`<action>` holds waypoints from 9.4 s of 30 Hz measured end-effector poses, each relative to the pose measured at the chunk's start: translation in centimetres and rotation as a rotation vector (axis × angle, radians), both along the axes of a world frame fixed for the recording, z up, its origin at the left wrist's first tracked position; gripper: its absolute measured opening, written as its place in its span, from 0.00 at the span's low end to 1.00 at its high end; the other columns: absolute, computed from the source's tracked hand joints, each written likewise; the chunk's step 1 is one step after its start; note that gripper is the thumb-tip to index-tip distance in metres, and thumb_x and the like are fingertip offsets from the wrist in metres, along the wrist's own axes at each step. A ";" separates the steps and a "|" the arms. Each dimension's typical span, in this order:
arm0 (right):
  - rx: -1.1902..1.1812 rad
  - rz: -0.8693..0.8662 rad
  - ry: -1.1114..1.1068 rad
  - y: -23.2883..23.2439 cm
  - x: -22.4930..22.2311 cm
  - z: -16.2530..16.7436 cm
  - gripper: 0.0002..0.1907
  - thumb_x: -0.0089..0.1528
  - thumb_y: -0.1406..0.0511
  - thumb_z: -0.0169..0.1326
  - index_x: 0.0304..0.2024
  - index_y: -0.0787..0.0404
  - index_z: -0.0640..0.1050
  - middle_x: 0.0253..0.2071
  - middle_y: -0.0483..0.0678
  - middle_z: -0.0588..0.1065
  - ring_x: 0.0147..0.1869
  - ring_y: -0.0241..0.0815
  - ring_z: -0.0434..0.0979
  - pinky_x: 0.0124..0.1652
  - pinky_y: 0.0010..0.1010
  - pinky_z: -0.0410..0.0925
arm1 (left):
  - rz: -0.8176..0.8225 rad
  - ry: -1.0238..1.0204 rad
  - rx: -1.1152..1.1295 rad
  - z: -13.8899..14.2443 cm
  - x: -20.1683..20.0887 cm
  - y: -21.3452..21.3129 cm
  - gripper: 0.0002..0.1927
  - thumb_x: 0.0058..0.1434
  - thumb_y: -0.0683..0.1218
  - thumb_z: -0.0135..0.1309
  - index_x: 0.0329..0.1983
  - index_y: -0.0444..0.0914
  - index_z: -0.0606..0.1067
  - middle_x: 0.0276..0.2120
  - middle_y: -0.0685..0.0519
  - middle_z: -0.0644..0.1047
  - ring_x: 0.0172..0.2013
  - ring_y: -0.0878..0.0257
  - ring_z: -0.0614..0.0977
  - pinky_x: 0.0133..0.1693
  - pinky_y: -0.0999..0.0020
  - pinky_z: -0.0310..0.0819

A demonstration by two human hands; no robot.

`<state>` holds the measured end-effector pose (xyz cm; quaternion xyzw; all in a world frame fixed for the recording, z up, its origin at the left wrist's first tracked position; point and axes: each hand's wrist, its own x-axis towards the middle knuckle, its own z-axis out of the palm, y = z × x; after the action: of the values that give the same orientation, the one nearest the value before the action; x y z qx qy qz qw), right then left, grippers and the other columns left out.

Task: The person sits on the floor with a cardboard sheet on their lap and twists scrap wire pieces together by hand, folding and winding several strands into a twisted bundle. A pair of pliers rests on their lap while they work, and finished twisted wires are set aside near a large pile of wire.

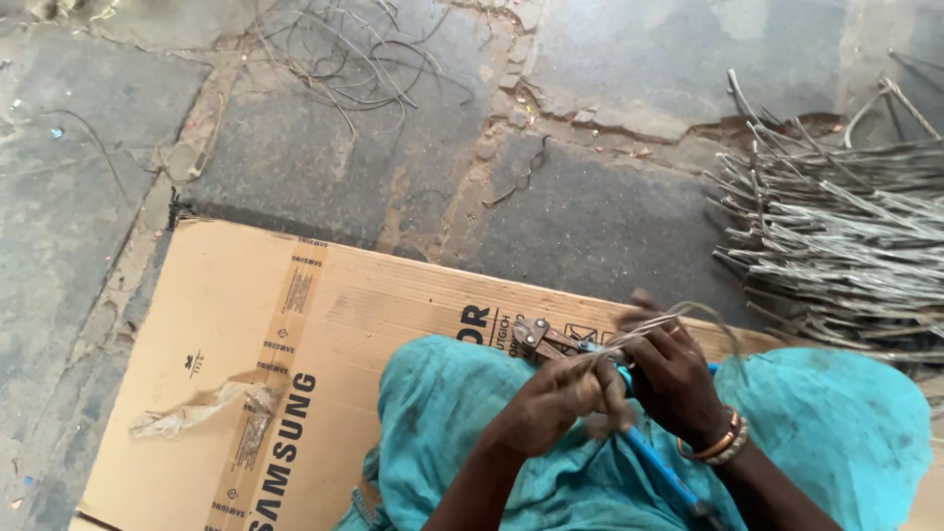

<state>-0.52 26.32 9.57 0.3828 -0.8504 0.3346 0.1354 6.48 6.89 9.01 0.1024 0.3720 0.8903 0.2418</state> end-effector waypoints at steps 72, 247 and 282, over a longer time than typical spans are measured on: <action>-0.376 -0.149 -0.324 3.8 4.9 4.7 0.14 0.62 0.74 0.55 0.51 0.67 0.80 0.33 0.47 0.77 0.31 0.32 0.73 0.32 0.22 0.67 | -0.114 -0.101 0.227 3.3 -2.8 -1.3 0.25 0.82 0.54 0.38 0.39 0.33 0.75 0.21 0.49 0.75 0.21 0.62 0.74 0.27 0.71 0.68; -0.630 -0.024 -0.600 5.0 -9.9 -1.8 0.15 0.65 0.68 0.58 0.54 0.62 0.75 0.51 0.46 0.79 0.55 0.37 0.80 0.54 0.29 0.74 | 0.339 -0.517 -0.069 -5.4 -10.8 5.1 0.15 0.71 0.48 0.57 0.27 0.43 0.69 0.18 0.64 0.64 0.17 0.76 0.61 0.18 0.78 0.50; -0.996 -0.150 -1.091 4.9 -9.8 -5.7 0.07 0.67 0.71 0.56 0.45 0.70 0.80 0.39 0.52 0.81 0.41 0.39 0.82 0.44 0.30 0.76 | 0.595 -0.301 -0.418 -4.4 -11.0 8.7 0.12 0.70 0.48 0.56 0.36 0.34 0.74 0.26 0.52 0.79 0.25 0.68 0.79 0.29 0.71 0.78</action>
<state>-10.29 31.18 3.82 -0.0035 -0.5682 0.8131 -0.1263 -4.50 15.56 4.58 -0.1931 0.5192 0.8316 0.0405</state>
